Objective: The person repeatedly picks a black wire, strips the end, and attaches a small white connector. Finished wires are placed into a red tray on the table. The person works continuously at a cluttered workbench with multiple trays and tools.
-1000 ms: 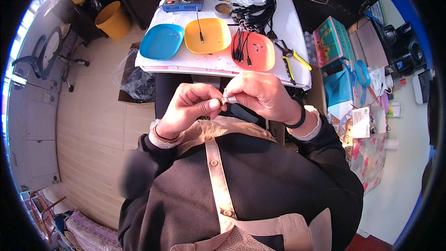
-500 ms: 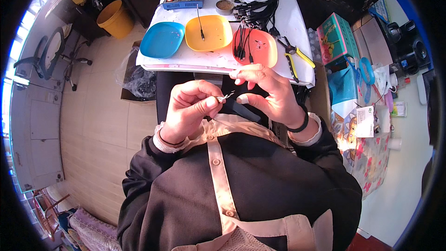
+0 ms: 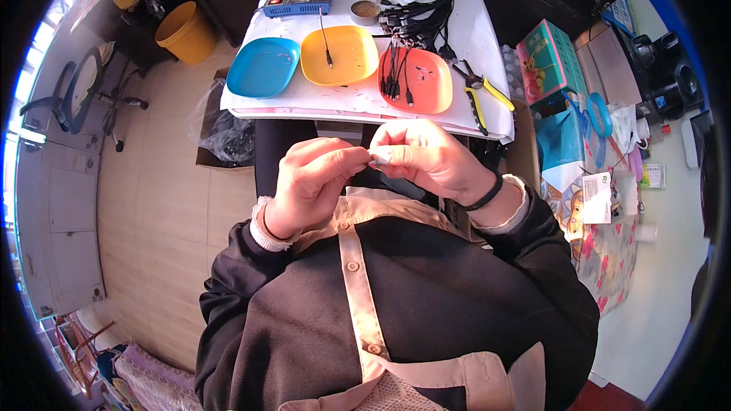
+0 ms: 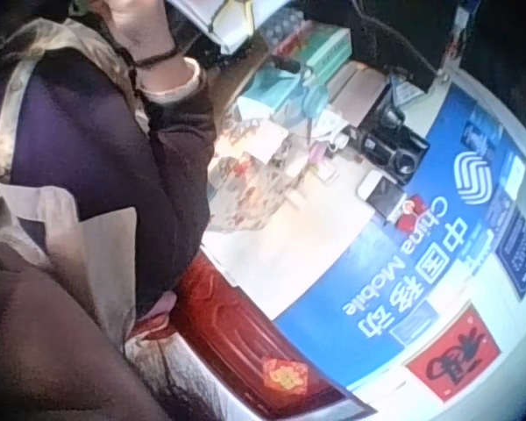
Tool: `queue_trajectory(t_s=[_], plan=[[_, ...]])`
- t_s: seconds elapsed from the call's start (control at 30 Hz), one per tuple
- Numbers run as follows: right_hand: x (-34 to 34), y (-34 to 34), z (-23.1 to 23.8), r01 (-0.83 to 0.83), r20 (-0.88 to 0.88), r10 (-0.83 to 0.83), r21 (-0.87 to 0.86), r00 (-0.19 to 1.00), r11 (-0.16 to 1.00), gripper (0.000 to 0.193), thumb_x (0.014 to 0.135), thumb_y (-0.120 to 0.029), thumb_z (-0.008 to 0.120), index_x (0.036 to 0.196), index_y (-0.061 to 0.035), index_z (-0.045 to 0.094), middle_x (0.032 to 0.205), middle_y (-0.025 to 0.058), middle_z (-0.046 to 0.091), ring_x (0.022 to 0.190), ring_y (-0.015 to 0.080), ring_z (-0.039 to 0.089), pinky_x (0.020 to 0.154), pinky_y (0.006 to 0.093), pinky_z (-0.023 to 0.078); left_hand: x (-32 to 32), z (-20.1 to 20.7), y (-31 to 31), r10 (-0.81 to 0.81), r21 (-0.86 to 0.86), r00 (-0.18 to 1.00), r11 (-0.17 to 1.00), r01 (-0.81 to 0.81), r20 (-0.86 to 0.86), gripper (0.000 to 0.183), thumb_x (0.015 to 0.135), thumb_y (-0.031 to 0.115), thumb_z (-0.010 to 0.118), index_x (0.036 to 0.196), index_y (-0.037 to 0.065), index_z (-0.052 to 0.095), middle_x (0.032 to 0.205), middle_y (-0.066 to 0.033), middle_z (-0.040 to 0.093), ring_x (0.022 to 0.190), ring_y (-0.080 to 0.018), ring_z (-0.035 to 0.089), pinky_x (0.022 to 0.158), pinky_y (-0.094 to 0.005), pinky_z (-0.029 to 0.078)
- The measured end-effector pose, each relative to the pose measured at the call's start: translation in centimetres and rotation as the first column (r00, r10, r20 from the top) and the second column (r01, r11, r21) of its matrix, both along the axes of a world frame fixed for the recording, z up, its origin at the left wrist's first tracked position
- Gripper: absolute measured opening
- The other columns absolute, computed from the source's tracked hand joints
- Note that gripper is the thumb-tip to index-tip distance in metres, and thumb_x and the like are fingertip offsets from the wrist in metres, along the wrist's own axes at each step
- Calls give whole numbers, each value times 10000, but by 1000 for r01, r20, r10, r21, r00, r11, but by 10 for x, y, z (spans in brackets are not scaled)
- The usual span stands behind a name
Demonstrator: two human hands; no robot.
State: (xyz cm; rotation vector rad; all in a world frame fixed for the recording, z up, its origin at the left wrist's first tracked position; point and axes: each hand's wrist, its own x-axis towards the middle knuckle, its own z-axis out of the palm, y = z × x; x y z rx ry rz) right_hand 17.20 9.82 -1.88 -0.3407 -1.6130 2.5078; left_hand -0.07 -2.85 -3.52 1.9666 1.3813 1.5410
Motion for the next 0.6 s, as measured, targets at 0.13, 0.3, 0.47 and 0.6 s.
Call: queue_trajectory(t_s=[0.13, 0.3, 0.47, 0.6], plan=[[3, -6, 1, 188, -86, -168, 406, 982, 894, 175, 905, -110, 649, 1035, 3, 620, 911, 20, 619, 841, 99, 595, 747, 232, 485, 5, -7, -5, 4, -139, 946, 989, 43, 325, 109, 858, -73, 602, 937, -22, 656, 755, -53, 641, 619, -91, 572, 580, -220, 477], [2, -8, 11, 471, -471, -36, 871, 882, 139, 223, 776, 16, 703, 985, -36, 646, 911, 84, 616, 799, 238, 616, 719, 306, 509, 8, -11, -11, -26, -200, 786, 961, 189, 618, 84, 897, -49, 602, 957, -29, 658, 789, -13, 641, 675, -42, 550, 629, -195, 471], [6, -9, 8, 198, -133, -156, 809, 979, 554, 95, 842, -18, 655, 930, -19, 616, 856, 32, 612, 792, 150, 589, 716, 277, 475, 10, -9, -10, -10, -187, 913, 978, 94, 407, 92, 871, -64, 600, 944, -33, 645, 753, -48, 635, 633, -89, 565, 603, -215, 475], [5, -3, -4, -17, 116, 43, -217, 992, 976, 146, 923, -128, 628, 948, 15, 617, 843, -1, 597, 782, 66, 554, 706, 223, 473, 7, -11, -7, 47, -71, 999, 996, -46, 21, 106, 846, -66, 598, 940, -31, 634, 722, -77, 618, 598, -131, 572, 579, -233, 480]])
